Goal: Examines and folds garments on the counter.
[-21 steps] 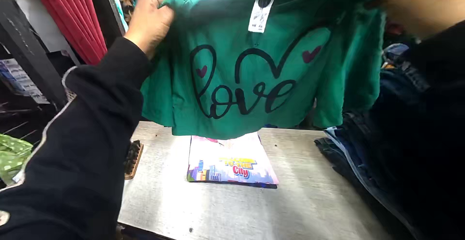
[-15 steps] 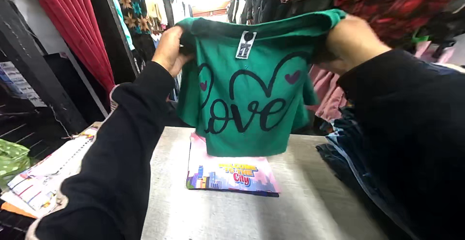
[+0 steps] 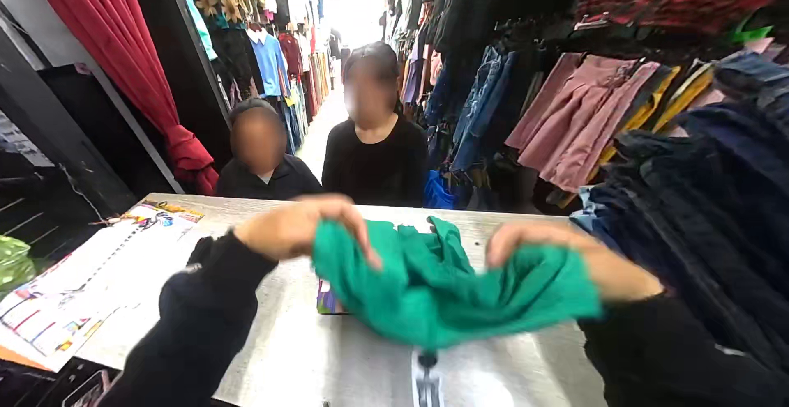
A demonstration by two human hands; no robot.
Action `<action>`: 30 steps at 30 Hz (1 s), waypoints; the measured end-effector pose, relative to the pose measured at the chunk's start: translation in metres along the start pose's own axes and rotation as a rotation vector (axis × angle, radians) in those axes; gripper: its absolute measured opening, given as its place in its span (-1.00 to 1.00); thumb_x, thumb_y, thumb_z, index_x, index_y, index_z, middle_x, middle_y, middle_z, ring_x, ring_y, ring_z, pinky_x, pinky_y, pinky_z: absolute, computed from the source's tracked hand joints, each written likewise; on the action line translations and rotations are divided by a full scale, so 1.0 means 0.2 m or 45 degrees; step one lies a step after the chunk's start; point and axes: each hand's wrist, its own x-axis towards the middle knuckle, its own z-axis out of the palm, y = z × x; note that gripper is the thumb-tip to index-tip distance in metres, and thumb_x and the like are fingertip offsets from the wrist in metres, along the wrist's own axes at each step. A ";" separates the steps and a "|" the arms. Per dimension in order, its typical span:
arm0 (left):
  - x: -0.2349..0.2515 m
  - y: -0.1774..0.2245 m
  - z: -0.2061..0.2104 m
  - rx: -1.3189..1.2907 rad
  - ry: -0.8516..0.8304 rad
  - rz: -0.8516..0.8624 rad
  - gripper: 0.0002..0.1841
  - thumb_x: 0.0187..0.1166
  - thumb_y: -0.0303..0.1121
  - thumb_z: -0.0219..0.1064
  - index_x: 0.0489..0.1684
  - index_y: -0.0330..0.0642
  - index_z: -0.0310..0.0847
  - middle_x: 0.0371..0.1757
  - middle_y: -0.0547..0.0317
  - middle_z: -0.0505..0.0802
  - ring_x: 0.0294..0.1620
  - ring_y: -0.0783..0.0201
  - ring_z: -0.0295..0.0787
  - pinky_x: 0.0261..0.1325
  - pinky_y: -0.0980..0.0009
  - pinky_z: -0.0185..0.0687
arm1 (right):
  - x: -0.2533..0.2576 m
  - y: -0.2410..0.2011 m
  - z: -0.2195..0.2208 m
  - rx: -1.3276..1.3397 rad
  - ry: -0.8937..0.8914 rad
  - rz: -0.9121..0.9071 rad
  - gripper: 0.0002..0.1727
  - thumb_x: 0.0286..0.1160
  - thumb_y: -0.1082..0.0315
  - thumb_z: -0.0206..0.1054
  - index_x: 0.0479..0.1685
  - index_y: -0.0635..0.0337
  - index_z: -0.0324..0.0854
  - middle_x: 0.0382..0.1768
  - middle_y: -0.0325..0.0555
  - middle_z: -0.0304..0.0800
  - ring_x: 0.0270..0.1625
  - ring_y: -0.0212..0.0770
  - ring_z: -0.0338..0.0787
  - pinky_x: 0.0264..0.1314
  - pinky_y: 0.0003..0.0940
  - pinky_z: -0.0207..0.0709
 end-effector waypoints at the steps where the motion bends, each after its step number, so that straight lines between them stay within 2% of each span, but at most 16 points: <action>1: -0.05 -0.12 0.03 -0.060 -0.147 -0.069 -0.71 0.66 -0.10 0.20 0.04 -0.02 0.76 0.05 0.22 0.94 0.00 0.43 0.88 -0.06 0.49 0.78 | -0.05 0.08 0.02 0.076 -0.136 0.135 -0.65 0.60 -0.13 0.30 0.22 -0.30 0.76 0.01 -0.54 0.88 0.00 -0.61 0.81 0.06 -0.62 0.70; 3: -0.08 -0.32 0.04 -0.263 -0.244 -0.176 -0.68 0.64 -0.19 0.12 0.12 -0.03 0.75 0.09 0.19 0.92 0.04 0.40 0.87 0.01 0.46 0.79 | -0.09 0.19 0.04 0.257 -0.180 0.368 -0.62 0.49 -0.18 0.39 0.17 -0.32 0.78 -0.04 -0.50 0.89 -0.05 -0.61 0.81 0.01 -0.61 0.70; 4: -0.07 -0.36 0.02 -0.327 -0.159 -0.212 -0.68 0.63 -0.15 0.13 0.12 0.03 0.75 0.08 0.21 0.93 0.01 0.42 0.87 -0.02 0.48 0.78 | -0.08 0.23 0.05 0.342 -0.089 0.429 -0.64 0.45 -0.17 0.42 0.14 -0.33 0.80 -0.07 -0.48 0.90 -0.10 -0.60 0.82 -0.05 -0.61 0.71; 6: -0.02 -0.40 0.01 -0.405 0.301 -0.263 -0.69 0.67 -0.11 0.10 0.07 0.06 0.73 0.00 0.21 0.95 -0.06 0.41 0.88 -0.05 0.48 0.79 | -0.05 0.29 0.08 0.505 0.388 0.480 -0.73 0.52 0.03 0.34 0.06 -0.18 0.81 -0.13 -0.32 0.91 -0.16 -0.49 0.84 -0.13 -0.55 0.74; 7: 0.02 -0.42 0.01 -0.474 0.589 -0.292 -0.65 0.76 -0.19 -0.05 0.16 -0.05 0.66 0.02 0.14 0.93 -0.02 0.34 0.88 0.03 0.40 0.80 | -0.01 0.32 0.10 0.601 0.692 0.544 -0.71 0.68 0.18 0.10 0.07 -0.04 0.74 -0.16 -0.22 0.91 -0.17 -0.41 0.87 -0.15 -0.49 0.78; 9: 0.10 -0.48 0.02 -0.571 1.110 -0.477 -0.59 0.88 -0.16 -0.13 0.31 -0.16 0.56 0.03 0.11 0.87 0.01 0.31 0.83 0.11 0.31 0.75 | 0.08 0.38 0.14 0.704 1.254 0.752 -0.68 0.85 0.21 -0.09 -0.07 0.04 0.59 -0.36 -0.22 0.83 -0.33 -0.38 0.83 -0.31 -0.44 0.74; 10: 0.10 -0.51 0.03 -0.591 1.210 -0.577 -0.54 0.88 -0.07 -0.10 0.42 -0.18 0.52 0.11 0.10 0.85 0.07 0.30 0.81 0.17 0.26 0.72 | 0.09 0.41 0.15 0.722 1.400 0.834 -0.69 0.84 0.19 -0.08 -0.07 0.08 0.57 -0.42 -0.21 0.80 -0.38 -0.36 0.81 -0.36 -0.40 0.72; 12: 0.05 -0.55 0.07 -0.581 1.230 -0.703 -0.48 0.86 0.01 -0.07 0.45 -0.19 0.52 0.10 0.07 0.86 0.04 0.26 0.83 0.13 0.21 0.74 | 0.04 0.43 0.14 0.707 1.378 0.901 -0.58 0.88 0.06 -0.20 0.08 0.12 0.49 -0.33 -0.17 0.85 -0.32 -0.32 0.86 -0.27 -0.38 0.74; 14: -0.04 -0.56 0.09 -0.521 1.158 -0.729 -0.55 0.88 -0.11 -0.02 0.38 -0.31 0.51 0.04 -0.02 0.86 0.00 0.21 0.85 0.13 0.20 0.77 | -0.03 0.39 0.13 0.483 1.237 0.976 -0.46 0.90 -0.06 -0.28 0.21 0.18 0.46 -0.26 -0.17 0.89 -0.27 -0.32 0.89 -0.21 -0.38 0.76; 17: -0.11 -0.55 0.11 -0.275 1.031 -0.783 -0.69 0.84 -0.27 0.11 0.20 -0.39 0.52 -0.08 -0.03 0.85 -0.11 0.23 0.86 0.04 0.26 0.80 | -0.10 0.35 0.14 -0.167 0.936 1.146 -0.48 0.85 -0.01 0.01 0.26 0.32 0.56 -0.10 0.05 0.77 -0.14 -0.13 0.78 -0.09 -0.11 0.66; 19: -0.12 -0.57 0.12 -0.124 0.986 -0.818 -0.68 0.75 -0.28 0.27 0.17 -0.42 0.62 -0.07 -0.06 0.87 -0.07 0.21 0.85 0.12 0.23 0.77 | -0.08 0.37 0.14 -0.435 0.809 1.169 -0.51 0.72 -0.03 0.24 0.07 0.32 0.62 -0.19 0.12 0.72 -0.17 -0.02 0.70 -0.09 0.05 0.55; 20: -0.11 -0.58 0.14 -0.089 0.990 -0.810 -0.70 0.72 -0.31 0.30 0.16 -0.41 0.65 -0.08 -0.06 0.88 -0.06 0.21 0.86 0.15 0.22 0.77 | -0.06 0.38 0.14 -0.479 0.789 1.151 -0.54 0.66 0.01 0.34 0.02 0.33 0.65 -0.21 0.15 0.74 -0.15 0.03 0.72 -0.02 0.13 0.56; 22: -0.06 -0.58 0.18 -0.119 1.084 -0.717 -0.74 0.73 -0.42 0.26 0.21 -0.42 0.61 -0.05 -0.08 0.87 -0.05 0.18 0.85 0.14 0.19 0.77 | -0.01 0.41 0.16 -0.411 0.874 0.982 -0.69 0.59 0.24 0.43 0.03 0.35 0.64 -0.25 0.12 0.77 -0.19 -0.02 0.78 -0.03 0.07 0.64; 25: 0.00 -0.51 0.20 -0.203 1.265 -0.583 -0.71 0.79 -0.45 0.14 0.38 -0.33 0.52 0.04 -0.07 0.84 -0.03 0.16 0.85 0.11 0.16 0.78 | 0.10 0.35 0.19 -0.105 1.029 0.725 -0.77 0.71 0.45 0.22 0.22 0.31 0.46 -0.20 0.01 0.75 -0.23 -0.21 0.81 -0.11 -0.21 0.72; 27: -0.02 -0.49 0.20 -0.157 1.286 -0.599 -0.72 0.79 -0.44 0.14 0.36 -0.31 0.52 0.01 -0.06 0.85 -0.05 0.17 0.85 0.08 0.17 0.79 | 0.12 0.33 0.20 -0.003 1.053 0.699 -0.79 0.76 0.44 0.14 0.25 0.24 0.40 -0.19 -0.02 0.76 -0.24 -0.23 0.82 -0.13 -0.25 0.75; 30: -0.12 -0.53 0.21 -0.159 1.115 -0.801 -0.69 0.78 -0.37 0.19 0.35 -0.36 0.50 -0.04 -0.08 0.85 -0.08 0.15 0.86 0.05 0.18 0.80 | 0.02 0.43 0.19 -0.198 0.986 0.932 -0.70 0.74 0.27 0.24 0.22 0.31 0.48 -0.24 0.09 0.78 -0.23 -0.07 0.83 -0.08 -0.04 0.72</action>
